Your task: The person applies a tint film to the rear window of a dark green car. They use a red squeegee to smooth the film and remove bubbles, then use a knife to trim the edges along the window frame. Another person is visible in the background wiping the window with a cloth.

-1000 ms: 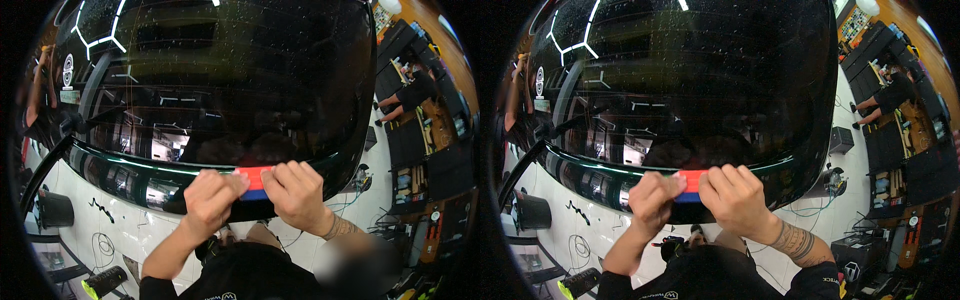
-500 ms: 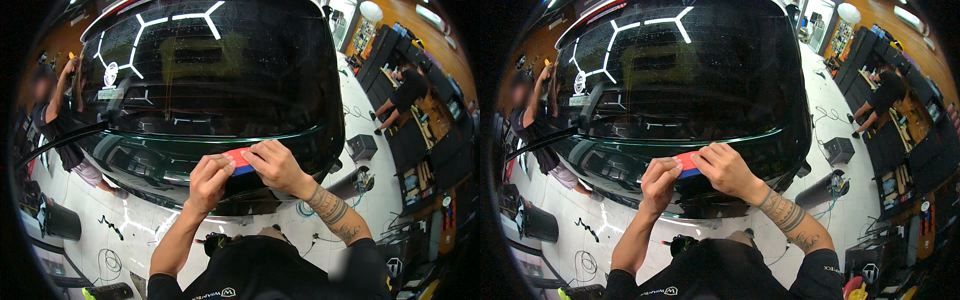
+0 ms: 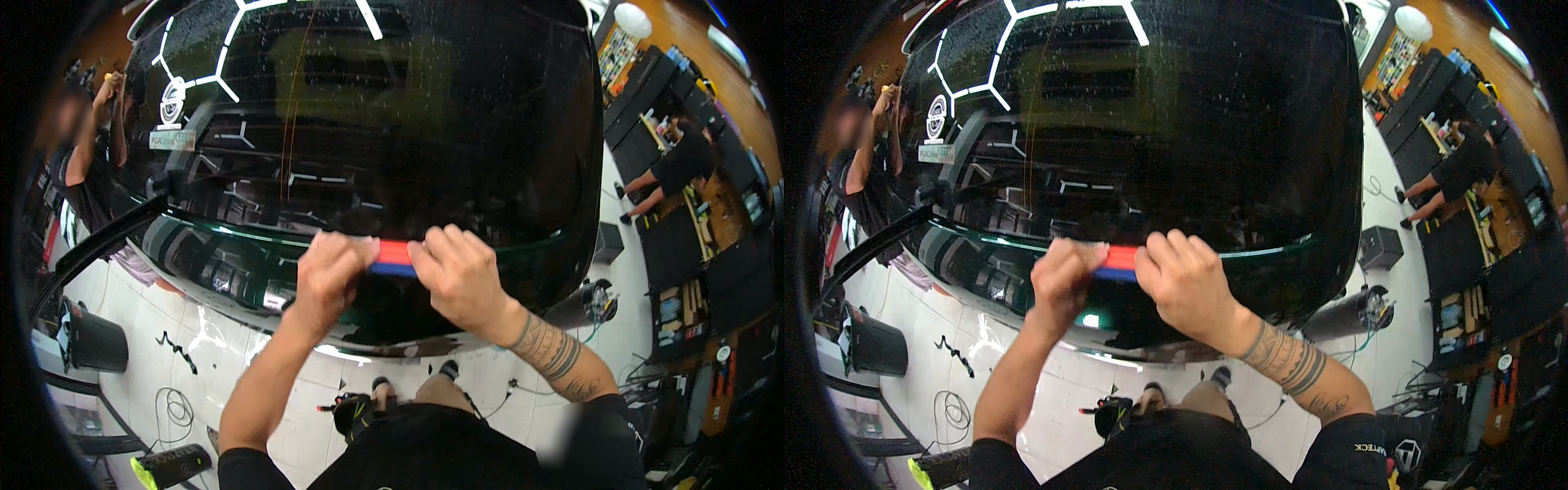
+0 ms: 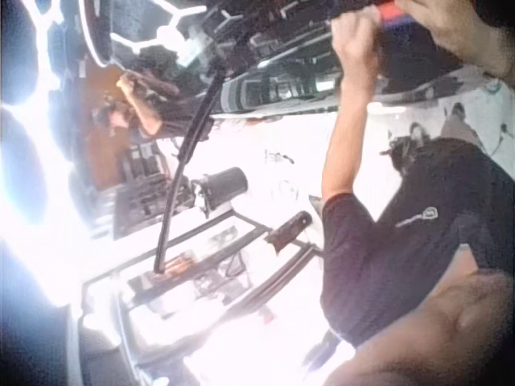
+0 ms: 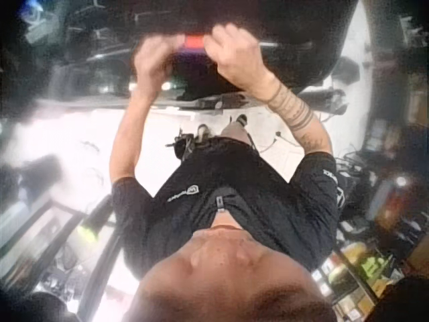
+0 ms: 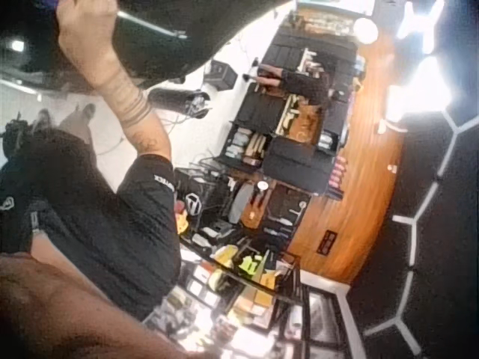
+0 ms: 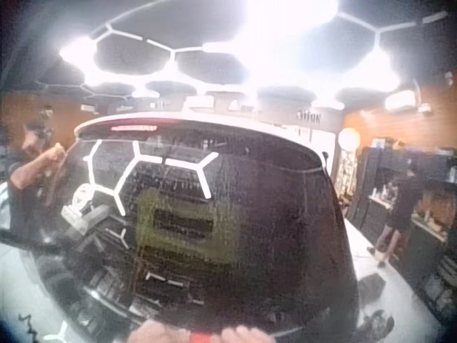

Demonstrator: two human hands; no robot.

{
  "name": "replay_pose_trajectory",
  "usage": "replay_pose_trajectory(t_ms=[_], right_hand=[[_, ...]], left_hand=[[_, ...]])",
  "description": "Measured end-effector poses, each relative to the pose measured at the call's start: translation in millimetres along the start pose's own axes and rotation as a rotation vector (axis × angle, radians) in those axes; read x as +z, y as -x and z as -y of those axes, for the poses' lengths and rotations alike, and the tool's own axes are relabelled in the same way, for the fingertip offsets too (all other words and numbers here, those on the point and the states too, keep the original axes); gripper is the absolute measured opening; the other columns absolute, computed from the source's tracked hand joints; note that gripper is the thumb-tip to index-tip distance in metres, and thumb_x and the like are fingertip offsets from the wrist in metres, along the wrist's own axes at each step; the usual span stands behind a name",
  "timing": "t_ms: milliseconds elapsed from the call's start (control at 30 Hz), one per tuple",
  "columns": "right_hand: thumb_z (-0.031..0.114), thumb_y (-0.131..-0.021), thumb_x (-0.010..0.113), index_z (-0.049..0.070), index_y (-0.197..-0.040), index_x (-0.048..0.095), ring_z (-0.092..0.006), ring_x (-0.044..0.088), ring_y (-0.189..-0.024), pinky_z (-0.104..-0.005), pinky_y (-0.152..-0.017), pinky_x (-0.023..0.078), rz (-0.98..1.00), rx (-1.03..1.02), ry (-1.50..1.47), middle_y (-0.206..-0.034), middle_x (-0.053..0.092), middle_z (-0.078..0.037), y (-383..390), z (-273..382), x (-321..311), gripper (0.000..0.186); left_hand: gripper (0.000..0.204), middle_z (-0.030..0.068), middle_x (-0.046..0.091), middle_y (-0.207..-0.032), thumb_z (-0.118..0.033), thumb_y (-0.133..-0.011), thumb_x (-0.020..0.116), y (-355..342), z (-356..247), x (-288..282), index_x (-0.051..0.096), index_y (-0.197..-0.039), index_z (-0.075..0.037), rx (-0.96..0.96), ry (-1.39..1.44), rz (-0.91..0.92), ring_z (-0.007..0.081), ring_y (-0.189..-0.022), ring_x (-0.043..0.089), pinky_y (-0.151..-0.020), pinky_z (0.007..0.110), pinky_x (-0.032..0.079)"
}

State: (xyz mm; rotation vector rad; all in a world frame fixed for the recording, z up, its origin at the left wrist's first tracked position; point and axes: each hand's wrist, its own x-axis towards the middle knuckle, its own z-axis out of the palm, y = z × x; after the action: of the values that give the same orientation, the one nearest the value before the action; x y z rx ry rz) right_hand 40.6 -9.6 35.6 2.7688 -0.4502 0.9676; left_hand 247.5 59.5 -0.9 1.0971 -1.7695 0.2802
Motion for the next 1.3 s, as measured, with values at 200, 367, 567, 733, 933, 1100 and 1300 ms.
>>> replay_pose_trajectory(t_ms=[200,367,567,733,933,1100,1300], right_hand=[[0.012,-0.082,0.060,0.001,-0.095,0.065,-0.0220,0.052,-0.073,-0.0348,-0.061,0.042,-0.095,-0.158,-0.001,-0.082,0.053,-0.009,10.8,-15.8,2.9,0.017],[0.000,-0.080,0.068,0.002,-0.108,0.071,-0.0251,0.063,-0.080,-0.0360,-0.066,0.051,-0.118,-0.090,-0.142,-0.094,0.066,-0.010,18.2,-0.7,6.7,0.029],[-0.001,-0.080,0.067,0.002,-0.100,0.069,-0.0230,0.056,-0.072,-0.0359,-0.061,0.046,-0.118,-0.062,-0.172,-0.084,0.059,-0.009,-10.9,6.0,24.0,0.021],[0.001,-0.080,0.064,0.001,-0.094,0.067,-0.0222,0.055,-0.072,-0.0346,-0.058,0.044,-0.002,0.035,-0.102,-0.080,0.052,-0.008,-33.6,21.5,30.4,0.014],[0.007,-0.079,0.064,0.000,-0.094,0.067,-0.0222,0.056,-0.074,-0.0338,-0.061,0.046,-0.102,-0.119,-0.008,-0.085,0.058,-0.009,-21.4,15.3,28.8,0.017],[-0.002,-0.075,0.070,-0.001,-0.108,0.071,-0.0228,0.061,-0.073,-0.0346,-0.059,0.048,-0.224,-0.059,-0.226,-0.089,0.065,-0.011,8.5,55.9,-6.2,0.033],[0.002,-0.077,0.072,0.001,-0.105,0.070,-0.0257,0.063,-0.078,-0.0363,-0.065,0.050,-0.146,-0.079,-0.256,-0.092,0.066,-0.010,-13.6,33.4,18.7,0.028]], left_hand=[[0.013,0.0113,0.067,-0.091,0.000,-0.077,0.067,1.6,-2.4,-8.7,0.068,-0.090,-0.002,0.204,-0.026,0.118,0.0275,-0.080,0.064,-0.066,0.037,0.048],[0.023,0.0092,0.069,-0.097,-0.001,-0.073,0.072,14.6,-33.8,-12.0,0.071,-0.096,-0.004,0.125,-0.146,-0.051,0.0270,-0.093,0.068,-0.073,0.036,0.052],[0.029,0.0128,0.069,-0.095,0.009,-0.071,0.069,12.0,-16.3,-28.2,0.072,-0.098,-0.001,0.071,-0.139,-0.057,0.0313,-0.088,0.069,-0.076,0.037,0.056],[0.036,0.0141,0.071,-0.095,0.016,-0.069,0.066,-1.0,6.2,-43.4,0.071,-0.100,-0.001,-0.130,-0.014,0.037,0.0323,-0.087,0.069,-0.073,0.037,0.056],[0.035,0.0149,0.070,-0.097,0.015,-0.072,0.067,0.6,-7.5,-60.6,0.070,-0.102,-0.002,-0.054,-0.060,0.222,0.0321,-0.087,0.070,-0.073,0.037,0.057],[0.041,0.0162,0.063,-0.118,0.007,-0.080,0.075,51.6,-68.6,-31.4,0.065,-0.119,-0.002,-0.356,0.308,-0.385,0.0236,-0.100,0.069,-0.075,0.029,0.060],[0.053,0.0107,0.052,-0.134,-0.015,-0.089,0.080,54.8,-70.6,-27.9,0.055,-0.134,-0.001,-0.633,0.523,-0.342,0.0195,-0.120,0.059,-0.097,0.031,0.054]])
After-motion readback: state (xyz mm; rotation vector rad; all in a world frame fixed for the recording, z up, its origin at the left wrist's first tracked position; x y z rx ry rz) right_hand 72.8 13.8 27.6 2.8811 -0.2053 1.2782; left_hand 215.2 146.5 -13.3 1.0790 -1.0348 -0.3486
